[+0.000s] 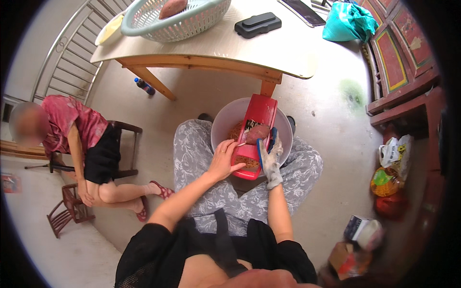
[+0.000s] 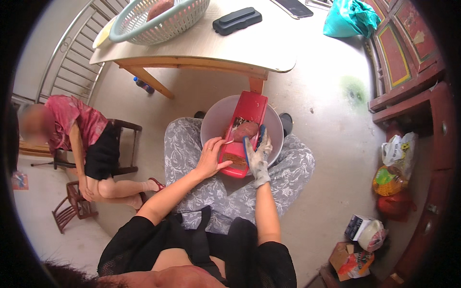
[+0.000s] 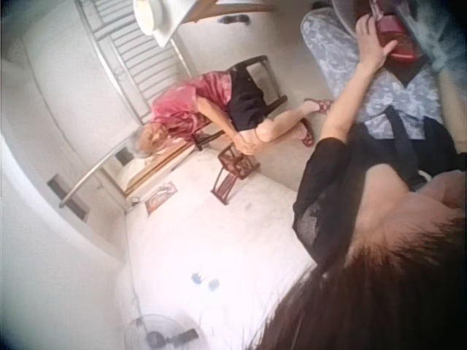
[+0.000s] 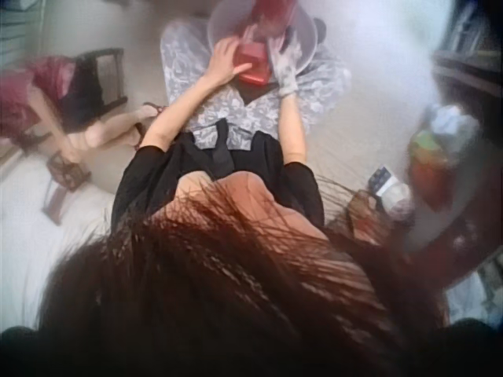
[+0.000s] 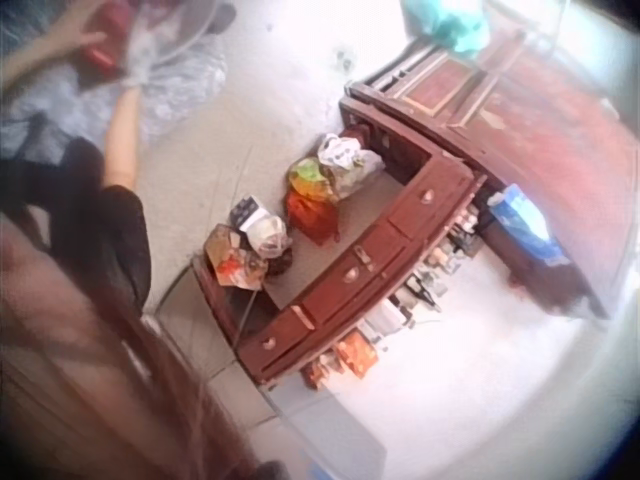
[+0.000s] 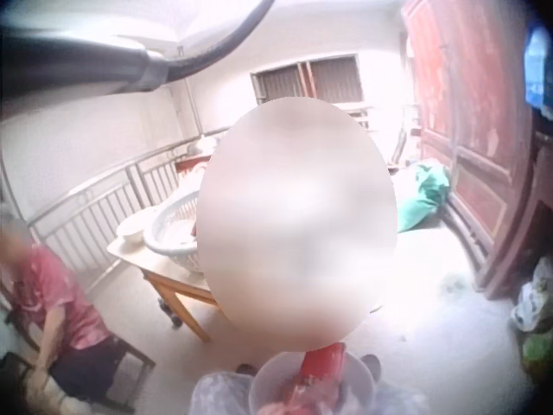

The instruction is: The person shreds sweet potatoes using a red hand grater into a white bucket.

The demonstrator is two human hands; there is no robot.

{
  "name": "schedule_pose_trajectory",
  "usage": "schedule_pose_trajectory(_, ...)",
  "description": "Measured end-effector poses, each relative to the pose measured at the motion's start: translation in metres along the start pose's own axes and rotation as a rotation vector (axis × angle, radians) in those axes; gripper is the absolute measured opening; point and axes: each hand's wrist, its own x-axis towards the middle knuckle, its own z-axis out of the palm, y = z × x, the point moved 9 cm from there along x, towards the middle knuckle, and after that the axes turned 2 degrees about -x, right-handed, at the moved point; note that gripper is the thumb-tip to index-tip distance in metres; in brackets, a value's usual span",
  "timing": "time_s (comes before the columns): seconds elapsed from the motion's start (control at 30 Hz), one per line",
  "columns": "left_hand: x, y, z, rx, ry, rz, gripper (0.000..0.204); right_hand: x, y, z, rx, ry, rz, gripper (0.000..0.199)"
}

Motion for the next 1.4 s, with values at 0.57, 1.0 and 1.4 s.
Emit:
schedule_pose_trajectory(0.57, 0.046, -0.016, 0.011, 0.007, -0.114, -0.243, 0.032, 0.045, -0.068, 0.023, -0.695, -0.524, -0.359, 0.075)
schedule_pose_trajectory(1.0, 0.037, -0.049, -0.017, -0.238, 0.14, -0.465, 0.002, 0.062, -0.01, -0.021, 1.298, -0.282, 0.136, 0.048)
schedule_pose_trajectory(1.4, 0.078, -0.021, 0.008, -0.061, 0.016, -0.259, 0.019, 0.062, -0.031, -0.033, 2.016, -0.286, 0.294, 0.061)
